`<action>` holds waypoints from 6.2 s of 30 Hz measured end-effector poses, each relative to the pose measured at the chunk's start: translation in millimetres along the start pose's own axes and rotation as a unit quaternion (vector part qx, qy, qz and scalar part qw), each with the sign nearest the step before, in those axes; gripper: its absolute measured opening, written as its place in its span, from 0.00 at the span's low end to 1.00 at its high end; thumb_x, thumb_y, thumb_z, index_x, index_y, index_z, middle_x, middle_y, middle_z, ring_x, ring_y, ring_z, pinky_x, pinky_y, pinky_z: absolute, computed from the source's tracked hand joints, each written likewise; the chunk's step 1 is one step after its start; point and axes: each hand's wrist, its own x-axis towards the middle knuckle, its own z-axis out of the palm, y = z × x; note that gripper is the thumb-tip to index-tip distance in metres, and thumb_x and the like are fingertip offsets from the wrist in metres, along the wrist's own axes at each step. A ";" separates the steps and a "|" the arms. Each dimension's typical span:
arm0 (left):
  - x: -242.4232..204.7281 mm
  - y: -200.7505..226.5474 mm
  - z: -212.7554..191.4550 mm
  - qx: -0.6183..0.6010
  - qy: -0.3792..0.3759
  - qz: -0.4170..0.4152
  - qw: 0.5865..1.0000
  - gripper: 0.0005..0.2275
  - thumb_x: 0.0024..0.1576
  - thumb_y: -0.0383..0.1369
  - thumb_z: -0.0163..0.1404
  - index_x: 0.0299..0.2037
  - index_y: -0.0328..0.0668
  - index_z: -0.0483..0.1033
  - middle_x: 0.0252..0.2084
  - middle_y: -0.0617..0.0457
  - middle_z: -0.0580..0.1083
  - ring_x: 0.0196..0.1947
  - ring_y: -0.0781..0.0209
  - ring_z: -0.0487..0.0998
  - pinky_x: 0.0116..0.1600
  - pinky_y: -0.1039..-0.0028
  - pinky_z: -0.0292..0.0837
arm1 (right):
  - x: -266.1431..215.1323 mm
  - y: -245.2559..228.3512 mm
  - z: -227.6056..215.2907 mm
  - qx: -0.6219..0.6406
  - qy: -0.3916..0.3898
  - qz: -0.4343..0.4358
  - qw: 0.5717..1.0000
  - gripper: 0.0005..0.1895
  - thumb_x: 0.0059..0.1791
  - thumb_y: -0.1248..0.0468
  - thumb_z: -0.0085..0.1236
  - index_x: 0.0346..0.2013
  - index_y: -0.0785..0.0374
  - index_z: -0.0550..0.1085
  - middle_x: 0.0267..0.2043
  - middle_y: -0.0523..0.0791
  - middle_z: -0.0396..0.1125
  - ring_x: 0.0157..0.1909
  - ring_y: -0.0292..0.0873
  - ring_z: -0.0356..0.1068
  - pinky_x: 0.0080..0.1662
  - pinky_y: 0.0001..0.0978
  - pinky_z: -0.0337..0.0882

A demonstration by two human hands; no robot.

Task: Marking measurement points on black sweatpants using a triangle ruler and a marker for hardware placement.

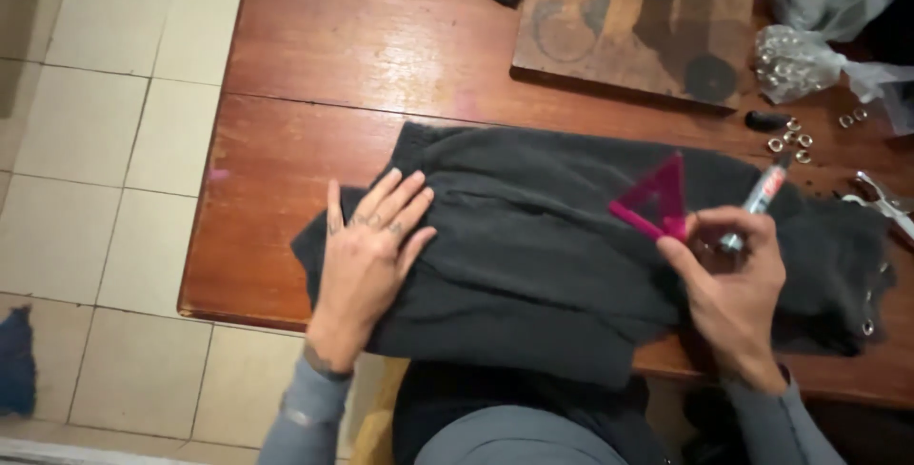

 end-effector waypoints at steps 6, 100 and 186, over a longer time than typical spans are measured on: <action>17.7 24.0 -19.7 0.063 -0.033 0.037 0.997 0.19 0.61 0.38 0.56 0.62 0.44 0.75 0.67 0.53 0.72 0.68 0.55 0.68 0.75 0.38 0.47 | -2.8 -7.7 2.9 0.020 0.038 0.020 0.999 0.20 0.52 0.75 0.66 0.54 0.64 0.68 0.46 0.43 0.70 0.48 0.33 0.71 0.53 0.25 0.75; 39.5 58.5 13.9 -0.124 0.003 -0.094 0.988 0.05 0.54 0.34 0.59 0.37 0.48 0.84 0.47 0.57 0.78 0.53 0.52 0.74 0.64 0.51 0.54 | 26.8 -36.2 90.6 -0.237 -0.113 -0.144 0.954 0.13 0.43 0.66 0.72 0.41 0.62 0.82 0.41 0.46 0.73 0.43 0.44 0.75 0.46 0.35 0.75; 15.5 80.2 23.8 -0.142 0.044 -0.006 0.989 0.14 0.59 0.32 0.57 0.56 0.49 0.78 0.59 0.57 0.75 0.62 0.55 0.73 0.74 0.48 0.53 | 18.1 -12.9 32.5 0.070 -0.012 0.123 0.990 0.17 0.47 0.78 0.65 0.46 0.65 0.69 0.40 0.47 0.74 0.41 0.34 0.73 0.46 0.26 0.76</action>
